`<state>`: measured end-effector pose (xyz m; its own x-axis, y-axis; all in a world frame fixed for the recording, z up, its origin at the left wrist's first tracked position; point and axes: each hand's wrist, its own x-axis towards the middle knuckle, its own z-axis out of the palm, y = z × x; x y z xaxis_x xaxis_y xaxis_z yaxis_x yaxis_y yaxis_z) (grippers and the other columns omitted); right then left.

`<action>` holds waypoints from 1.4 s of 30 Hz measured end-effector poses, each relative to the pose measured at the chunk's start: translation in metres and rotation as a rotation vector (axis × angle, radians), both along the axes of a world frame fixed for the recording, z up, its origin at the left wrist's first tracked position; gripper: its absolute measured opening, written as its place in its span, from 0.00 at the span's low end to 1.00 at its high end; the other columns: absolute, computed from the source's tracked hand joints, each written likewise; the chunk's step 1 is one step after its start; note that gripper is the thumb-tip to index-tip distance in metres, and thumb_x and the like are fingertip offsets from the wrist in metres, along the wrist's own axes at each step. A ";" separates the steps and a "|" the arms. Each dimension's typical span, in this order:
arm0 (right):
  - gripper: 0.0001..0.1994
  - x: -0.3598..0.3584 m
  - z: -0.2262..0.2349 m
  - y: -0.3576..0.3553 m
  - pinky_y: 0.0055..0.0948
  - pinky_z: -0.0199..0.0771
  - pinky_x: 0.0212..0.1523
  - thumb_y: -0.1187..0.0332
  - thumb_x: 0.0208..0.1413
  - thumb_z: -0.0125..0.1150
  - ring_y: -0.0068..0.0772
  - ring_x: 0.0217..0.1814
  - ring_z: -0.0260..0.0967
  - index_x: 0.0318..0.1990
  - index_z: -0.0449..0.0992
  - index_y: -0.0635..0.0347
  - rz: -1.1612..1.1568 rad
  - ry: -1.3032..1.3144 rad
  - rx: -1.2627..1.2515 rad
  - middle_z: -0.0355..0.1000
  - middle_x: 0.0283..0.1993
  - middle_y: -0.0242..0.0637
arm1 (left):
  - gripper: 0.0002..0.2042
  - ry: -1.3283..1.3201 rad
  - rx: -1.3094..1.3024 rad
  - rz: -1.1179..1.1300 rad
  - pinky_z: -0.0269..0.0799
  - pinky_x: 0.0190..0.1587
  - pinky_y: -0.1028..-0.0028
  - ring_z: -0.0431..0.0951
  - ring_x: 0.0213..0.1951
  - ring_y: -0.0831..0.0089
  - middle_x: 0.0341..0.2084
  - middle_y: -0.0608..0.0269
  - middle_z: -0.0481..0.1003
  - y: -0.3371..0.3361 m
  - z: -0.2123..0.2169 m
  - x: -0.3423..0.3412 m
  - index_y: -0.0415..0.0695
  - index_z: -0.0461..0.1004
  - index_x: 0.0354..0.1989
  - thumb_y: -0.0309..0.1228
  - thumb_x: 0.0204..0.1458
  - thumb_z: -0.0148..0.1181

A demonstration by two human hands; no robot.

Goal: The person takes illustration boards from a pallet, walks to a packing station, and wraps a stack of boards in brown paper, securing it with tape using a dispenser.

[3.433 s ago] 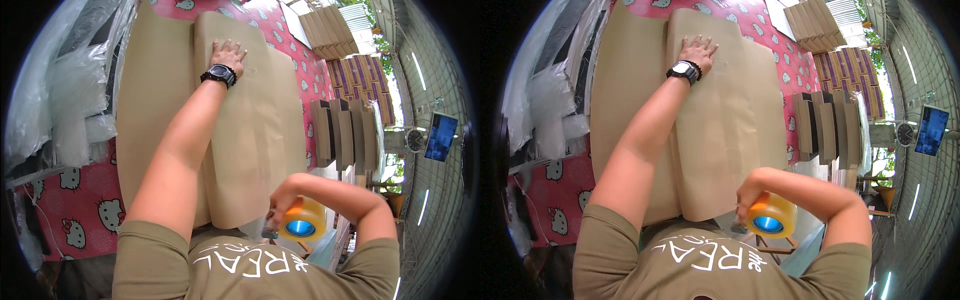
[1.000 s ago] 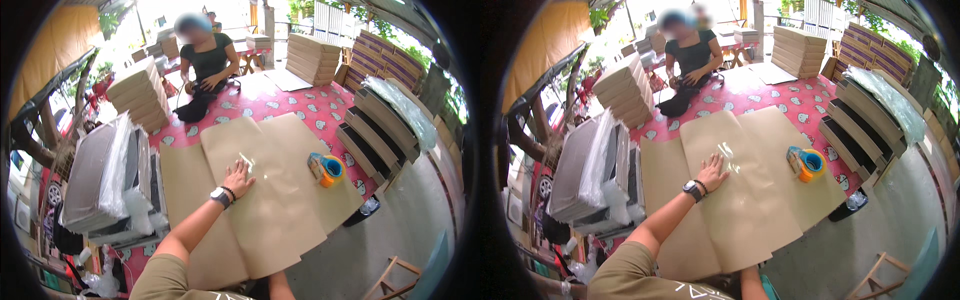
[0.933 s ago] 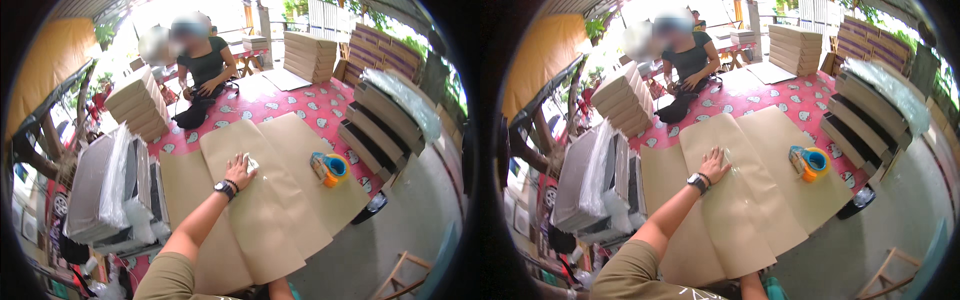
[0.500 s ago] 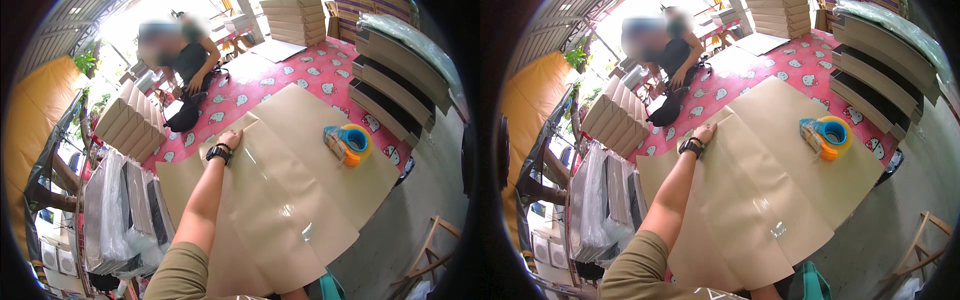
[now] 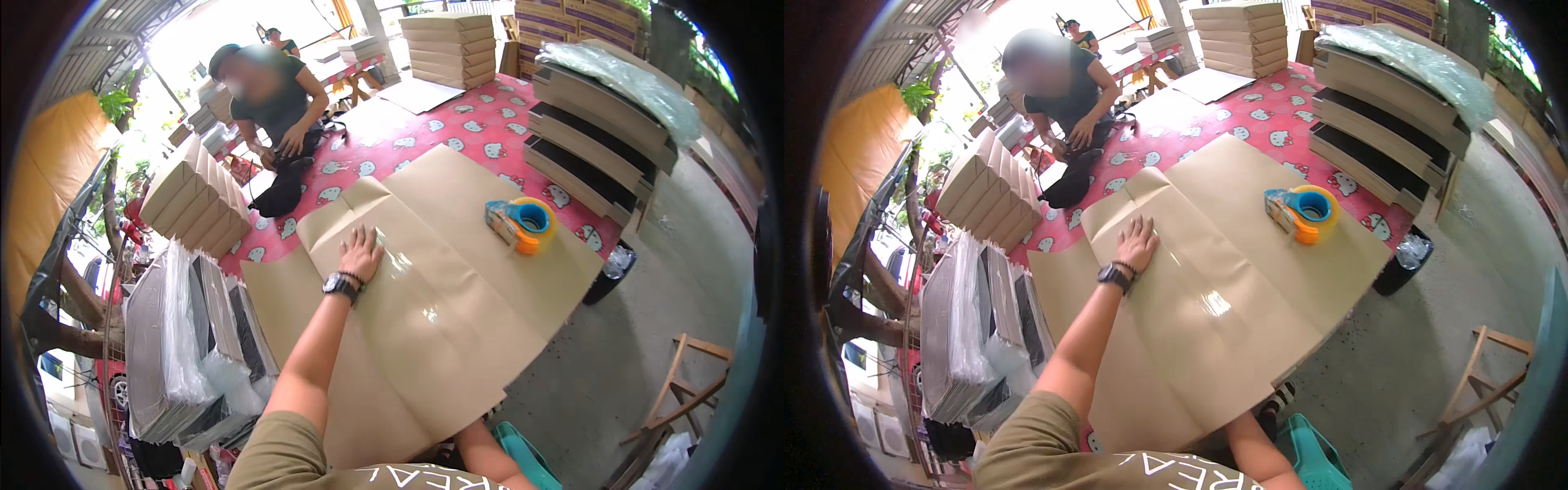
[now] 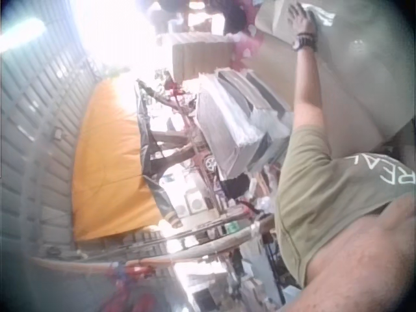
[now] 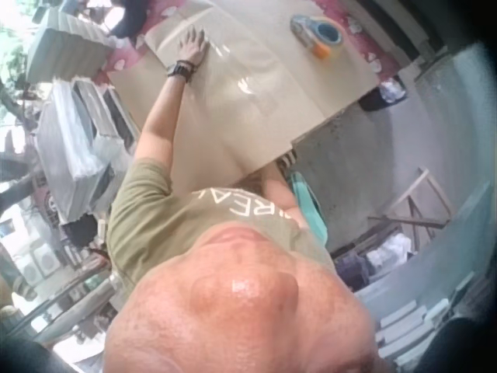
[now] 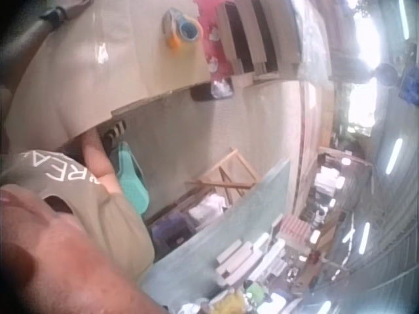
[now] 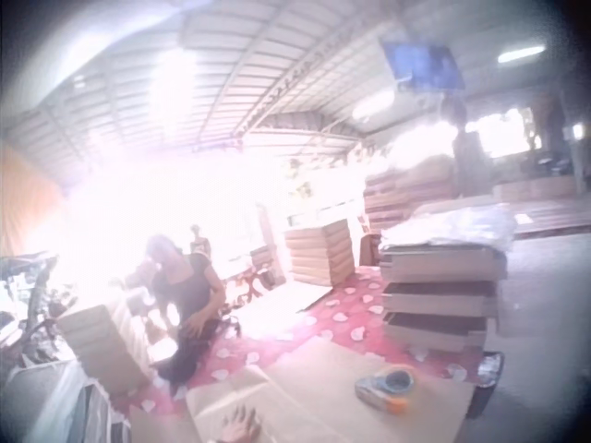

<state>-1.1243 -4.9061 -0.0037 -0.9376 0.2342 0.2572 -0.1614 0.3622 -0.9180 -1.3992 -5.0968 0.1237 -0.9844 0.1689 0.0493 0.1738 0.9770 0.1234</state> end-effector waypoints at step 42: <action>0.12 0.045 0.071 0.055 0.34 0.65 0.40 0.75 0.40 0.57 0.45 0.38 0.65 0.36 0.71 0.63 -0.314 0.070 0.107 0.68 0.34 0.45 | 0.53 0.333 0.527 -0.189 0.45 0.61 0.55 0.38 0.62 0.42 0.61 0.45 0.35 0.017 -0.049 0.262 0.46 0.43 0.60 0.33 0.21 0.73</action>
<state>-1.0789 -4.8509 0.0676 -0.8031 0.4767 0.3575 -0.0883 0.4982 -0.8626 -1.1372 -5.0796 0.0746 -0.8581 0.2076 0.4697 0.4481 0.7494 0.4875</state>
